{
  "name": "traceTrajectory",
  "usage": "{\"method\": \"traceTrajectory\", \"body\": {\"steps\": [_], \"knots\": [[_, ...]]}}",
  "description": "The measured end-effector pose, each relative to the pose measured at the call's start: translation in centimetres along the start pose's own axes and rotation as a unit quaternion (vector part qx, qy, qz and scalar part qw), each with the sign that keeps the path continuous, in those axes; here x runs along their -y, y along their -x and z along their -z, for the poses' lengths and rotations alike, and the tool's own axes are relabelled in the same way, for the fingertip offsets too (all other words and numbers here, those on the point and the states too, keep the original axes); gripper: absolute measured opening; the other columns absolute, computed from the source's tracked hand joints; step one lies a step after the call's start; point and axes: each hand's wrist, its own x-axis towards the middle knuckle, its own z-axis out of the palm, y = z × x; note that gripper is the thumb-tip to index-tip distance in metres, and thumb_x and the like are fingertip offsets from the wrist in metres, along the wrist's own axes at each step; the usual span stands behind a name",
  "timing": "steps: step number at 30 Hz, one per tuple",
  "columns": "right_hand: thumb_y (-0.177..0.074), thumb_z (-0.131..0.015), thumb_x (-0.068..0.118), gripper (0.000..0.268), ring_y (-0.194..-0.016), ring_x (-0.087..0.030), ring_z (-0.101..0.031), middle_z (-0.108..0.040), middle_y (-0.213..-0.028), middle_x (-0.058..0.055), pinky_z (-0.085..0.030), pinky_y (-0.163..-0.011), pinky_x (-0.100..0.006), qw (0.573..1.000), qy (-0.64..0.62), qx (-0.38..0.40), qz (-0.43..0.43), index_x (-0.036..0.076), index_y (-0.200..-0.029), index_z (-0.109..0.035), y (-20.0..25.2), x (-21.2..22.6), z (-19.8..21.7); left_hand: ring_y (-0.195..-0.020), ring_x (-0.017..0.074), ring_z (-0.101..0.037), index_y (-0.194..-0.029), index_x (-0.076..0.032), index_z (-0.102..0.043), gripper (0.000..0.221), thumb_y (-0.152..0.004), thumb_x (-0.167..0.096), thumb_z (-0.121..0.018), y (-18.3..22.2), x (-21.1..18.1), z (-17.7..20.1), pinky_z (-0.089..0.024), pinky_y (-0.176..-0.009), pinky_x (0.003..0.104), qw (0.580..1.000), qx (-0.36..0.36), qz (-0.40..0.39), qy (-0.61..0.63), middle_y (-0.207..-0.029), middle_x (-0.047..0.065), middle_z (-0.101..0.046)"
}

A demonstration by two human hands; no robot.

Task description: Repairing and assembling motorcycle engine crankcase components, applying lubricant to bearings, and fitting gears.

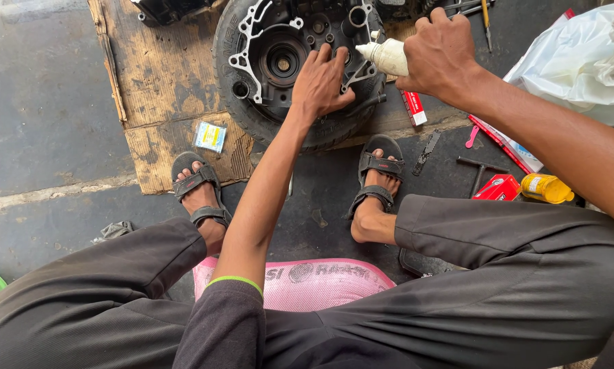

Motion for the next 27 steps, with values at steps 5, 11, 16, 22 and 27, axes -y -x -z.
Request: {"method": "traceTrajectory", "body": {"steps": [5, 11, 16, 22, 27], "knots": [[-0.062, -0.087, 0.065, 0.062, -0.096, -0.026, -0.063, -0.070, -0.092, -0.009, -0.048, -0.072, -0.040, 1.000, -0.022, 0.004, -0.008, 0.009, -0.085, -0.080, -0.2, 0.2, 2.2, -0.115, 0.0391, -0.054, -0.135, 0.006, -0.045, 0.079, -0.078, -0.043, -0.069, 0.4, -0.2, -0.1, -0.041, -0.100, 0.044, 1.000, -0.011, 0.005, 0.004, -0.105, 0.025, -0.069], [-0.058, -0.088, 0.059, 0.055, -0.096, -0.027, -0.064, -0.069, -0.092, -0.009, -0.051, -0.070, -0.042, 0.995, -0.092, 0.028, -0.033, 0.011, -0.083, -0.079, -0.5, 0.1, 2.8, -0.121, 0.0380, -0.056, -0.136, 0.007, -0.046, 0.079, -0.080, -0.043, -0.069, 0.2, 0.0, 0.8, -0.040, -0.104, 0.045, 0.999, 0.029, 0.001, 0.022, -0.091, 0.022, -0.073], [-0.064, -0.082, 0.065, 0.060, -0.091, -0.028, -0.069, -0.072, -0.090, -0.010, -0.056, -0.066, -0.044, 0.982, -0.149, 0.062, -0.095, 0.009, -0.083, -0.079, -0.3, -0.5, 1.9, -0.131, 0.0395, -0.052, -0.142, 0.004, -0.045, 0.079, -0.083, -0.044, -0.066, 0.4, 1.4, -2.7, -0.037, -0.110, 0.047, 1.000, -0.003, -0.025, 0.006, -0.093, 0.020, -0.074], [-0.067, -0.074, 0.068, 0.058, -0.087, -0.029, -0.074, -0.075, -0.086, -0.011, -0.060, -0.065, -0.047, 0.970, -0.167, 0.113, -0.136, 0.015, -0.089, -0.082, -0.6, -1.1, 1.3, -0.129, 0.0381, -0.054, -0.140, -0.015, -0.056, 0.084, -0.069, -0.057, -0.071, 0.7, 0.8, -3.6, -0.041, -0.111, 0.049, 0.995, -0.092, 0.032, 0.023, -0.135, 0.022, -0.060], [-0.064, -0.076, 0.075, 0.064, -0.072, -0.027, -0.074, -0.075, -0.077, -0.008, -0.054, -0.054, -0.043, 0.959, -0.193, 0.139, -0.156, 0.017, -0.089, -0.086, -1.5, -1.2, -0.7, -0.128, 0.0346, -0.054, -0.137, -0.003, -0.053, 0.086, -0.072, -0.058, -0.066, 0.3, 0.9, -2.7, -0.042, -0.108, 0.045, 0.998, -0.051, 0.034, -0.008, -0.116, 0.017, -0.070]]}}
